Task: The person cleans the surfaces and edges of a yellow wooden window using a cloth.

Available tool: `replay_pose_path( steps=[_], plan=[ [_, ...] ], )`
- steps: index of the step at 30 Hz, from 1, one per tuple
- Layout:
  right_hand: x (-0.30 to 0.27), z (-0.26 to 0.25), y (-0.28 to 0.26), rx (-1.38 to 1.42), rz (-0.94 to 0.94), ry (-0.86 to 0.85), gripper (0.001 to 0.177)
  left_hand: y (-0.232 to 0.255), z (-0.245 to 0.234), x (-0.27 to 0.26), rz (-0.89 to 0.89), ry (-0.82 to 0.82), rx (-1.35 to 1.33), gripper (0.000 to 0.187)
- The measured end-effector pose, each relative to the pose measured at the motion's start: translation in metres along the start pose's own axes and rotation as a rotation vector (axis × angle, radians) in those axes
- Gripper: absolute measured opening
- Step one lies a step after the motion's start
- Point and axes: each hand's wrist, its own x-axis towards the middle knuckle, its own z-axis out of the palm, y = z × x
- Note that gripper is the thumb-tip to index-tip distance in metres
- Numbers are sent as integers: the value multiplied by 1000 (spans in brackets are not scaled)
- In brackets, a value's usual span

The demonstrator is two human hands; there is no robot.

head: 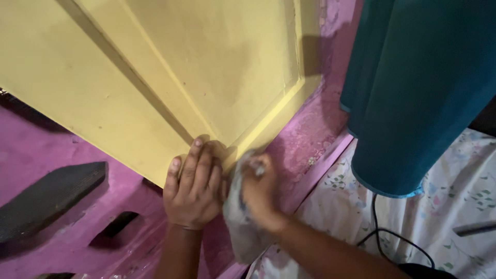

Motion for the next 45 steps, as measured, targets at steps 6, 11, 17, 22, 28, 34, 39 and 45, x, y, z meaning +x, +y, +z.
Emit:
replay_pose_path(
  steps=[6,11,17,22,28,34,39,45],
  plan=[
    [20,-3,0,215,29,-91,11,0,-4,1,-2,-15,-13,27],
    [27,-8,-21,12,157,56,7,0,-3,1,1,-13,-5,25],
    [-9,4,5,156,-179,-145,10,-1,-3,2,14,20,23,23],
    [53,-13,-7,60,76,79,8,-2,-5,-1,7,-16,4,23],
    [-4,-1,8,-7,-111,-34,15,-1,-3,2,4,40,14,23],
    [30,-2,-2,41,-107,-3,18,-1,-3,-1,4,14,0,24],
    [58,-16,-12,-11,-205,71,9,-1,-2,-2,2,18,13,23],
    [-8,-9,-1,-65,-325,-294,23,-2,-5,-4,3,-7,-35,23]
  ],
)
